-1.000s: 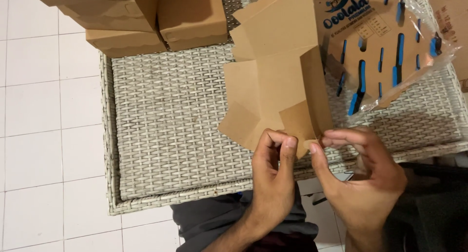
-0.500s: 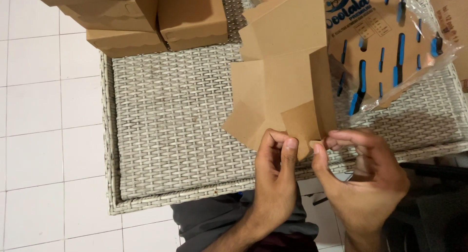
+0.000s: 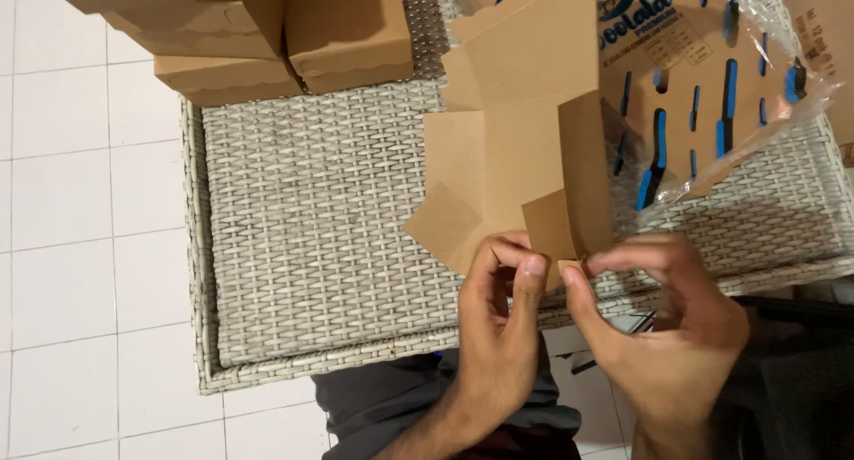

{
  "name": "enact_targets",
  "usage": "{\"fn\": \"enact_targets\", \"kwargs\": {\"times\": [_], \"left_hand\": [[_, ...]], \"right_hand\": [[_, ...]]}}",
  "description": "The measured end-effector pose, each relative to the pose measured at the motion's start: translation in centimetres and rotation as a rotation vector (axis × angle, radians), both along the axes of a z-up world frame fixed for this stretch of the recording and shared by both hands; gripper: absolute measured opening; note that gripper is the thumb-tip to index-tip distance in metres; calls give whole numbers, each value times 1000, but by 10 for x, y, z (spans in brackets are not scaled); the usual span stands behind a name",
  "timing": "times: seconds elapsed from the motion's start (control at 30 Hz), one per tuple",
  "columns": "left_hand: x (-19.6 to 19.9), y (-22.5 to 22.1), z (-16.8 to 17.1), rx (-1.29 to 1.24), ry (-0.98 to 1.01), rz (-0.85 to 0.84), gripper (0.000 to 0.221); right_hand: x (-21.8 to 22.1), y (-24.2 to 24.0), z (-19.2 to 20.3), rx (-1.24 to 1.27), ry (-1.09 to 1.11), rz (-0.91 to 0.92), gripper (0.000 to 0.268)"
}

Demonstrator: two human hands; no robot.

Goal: Folding flat cardboard sheets into boxes and stacking them

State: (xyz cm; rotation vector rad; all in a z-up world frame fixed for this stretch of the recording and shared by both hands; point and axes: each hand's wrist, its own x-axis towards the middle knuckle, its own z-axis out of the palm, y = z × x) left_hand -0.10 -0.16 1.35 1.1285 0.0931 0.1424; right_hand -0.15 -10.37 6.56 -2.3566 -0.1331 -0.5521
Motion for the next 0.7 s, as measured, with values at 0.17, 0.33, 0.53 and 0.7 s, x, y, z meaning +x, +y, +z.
{"fn": "enact_targets", "kwargs": {"times": [0.17,0.33,0.53,0.7], "left_hand": [[1,-1,-3,10,-23,23,20],[3,-2,-7,52,21,34,20],[12,3,7,107,34,27,19],[10,15,20,279,-47,-4,16]], "right_hand": [[2,-1,-1,-71,-94,71,18],[2,-2,-5,-65,-122,56,20],[5,-1,-4,-88,-165,106,20],[2,0,-11,-24,-125,-23,14]]}}
